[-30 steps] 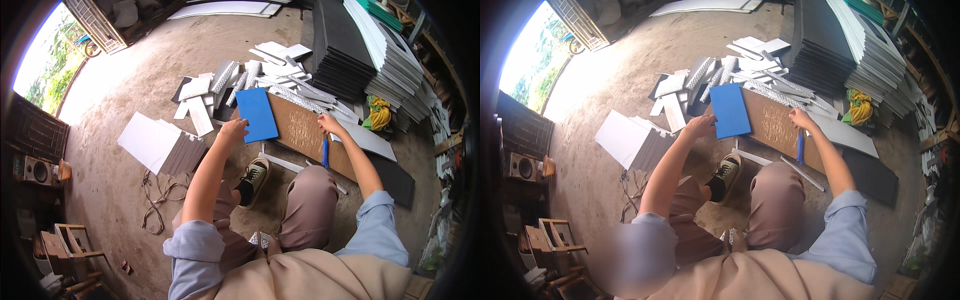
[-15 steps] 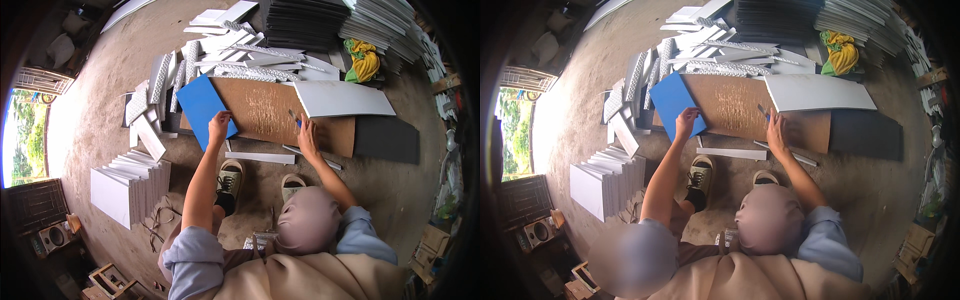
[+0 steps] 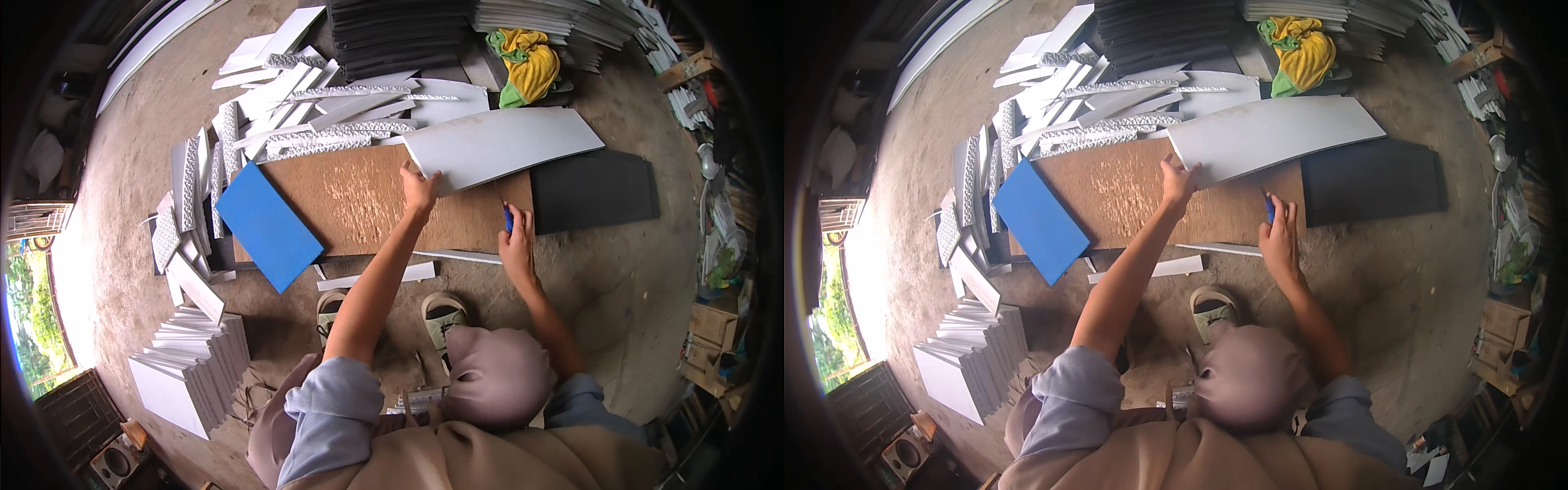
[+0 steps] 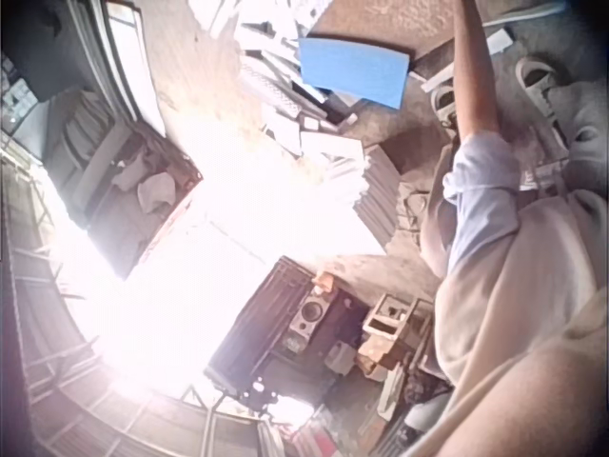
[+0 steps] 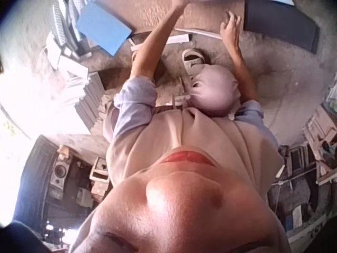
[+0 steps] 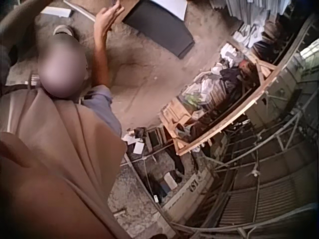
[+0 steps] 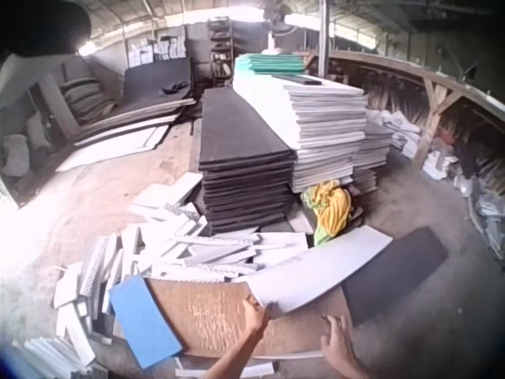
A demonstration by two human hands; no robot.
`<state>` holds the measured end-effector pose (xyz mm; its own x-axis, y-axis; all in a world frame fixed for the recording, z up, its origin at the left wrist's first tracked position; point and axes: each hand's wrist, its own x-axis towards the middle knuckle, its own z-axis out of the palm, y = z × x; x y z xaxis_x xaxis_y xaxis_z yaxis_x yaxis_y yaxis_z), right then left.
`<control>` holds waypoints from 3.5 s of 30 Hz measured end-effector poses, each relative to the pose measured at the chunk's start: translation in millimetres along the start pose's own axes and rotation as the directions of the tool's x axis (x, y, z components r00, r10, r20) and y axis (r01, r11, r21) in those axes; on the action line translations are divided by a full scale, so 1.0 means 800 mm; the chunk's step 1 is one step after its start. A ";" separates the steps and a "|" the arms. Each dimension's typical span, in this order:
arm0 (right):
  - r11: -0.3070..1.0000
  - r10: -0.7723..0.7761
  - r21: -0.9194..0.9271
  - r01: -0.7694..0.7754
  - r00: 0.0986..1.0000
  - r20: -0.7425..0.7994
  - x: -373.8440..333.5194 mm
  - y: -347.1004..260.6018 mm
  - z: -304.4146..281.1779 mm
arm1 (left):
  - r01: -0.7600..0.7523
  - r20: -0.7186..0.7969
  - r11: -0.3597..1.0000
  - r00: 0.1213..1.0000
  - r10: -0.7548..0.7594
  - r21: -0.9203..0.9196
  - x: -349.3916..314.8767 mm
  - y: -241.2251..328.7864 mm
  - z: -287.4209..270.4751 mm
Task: The person sits on the floor and uses a blue rectangular template to mark and cut white foam sheets with a utility knife. They repeatedly align the template, score the foam, and separate the cut pieces, stacking the finished items nearby.
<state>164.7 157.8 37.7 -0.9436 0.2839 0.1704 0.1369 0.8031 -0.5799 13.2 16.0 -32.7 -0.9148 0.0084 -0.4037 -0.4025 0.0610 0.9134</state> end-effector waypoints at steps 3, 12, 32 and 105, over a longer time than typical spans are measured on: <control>0.999 -0.020 0.028 0.023 0.994 -0.109 0.020 0.003 -0.006 | 0.159 0.155 0.954 0.980 -0.123 -0.253 -0.006 0.016 -0.009; 0.980 -0.119 0.117 0.164 0.940 -0.321 0.089 -0.064 -0.064 | 0.009 0.198 0.984 0.980 0.026 -0.177 -0.046 0.141 -0.242; 0.935 -0.333 0.230 0.270 0.892 0.307 0.087 -0.128 0.233 | 0.049 -0.442 0.999 0.896 -0.048 -0.009 -0.120 -0.073 -0.430; 0.732 0.068 0.578 -0.361 0.882 0.466 0.149 -0.051 0.182 | -0.168 -0.129 0.855 0.956 0.262 0.490 -0.056 -0.043 -0.375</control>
<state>3.0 82.5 -34.4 -0.9636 0.0610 -0.2602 0.2671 0.1824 -0.9463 58.3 -286.2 -30.1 -0.9845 -0.1051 -0.1405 -0.1751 0.5402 0.8231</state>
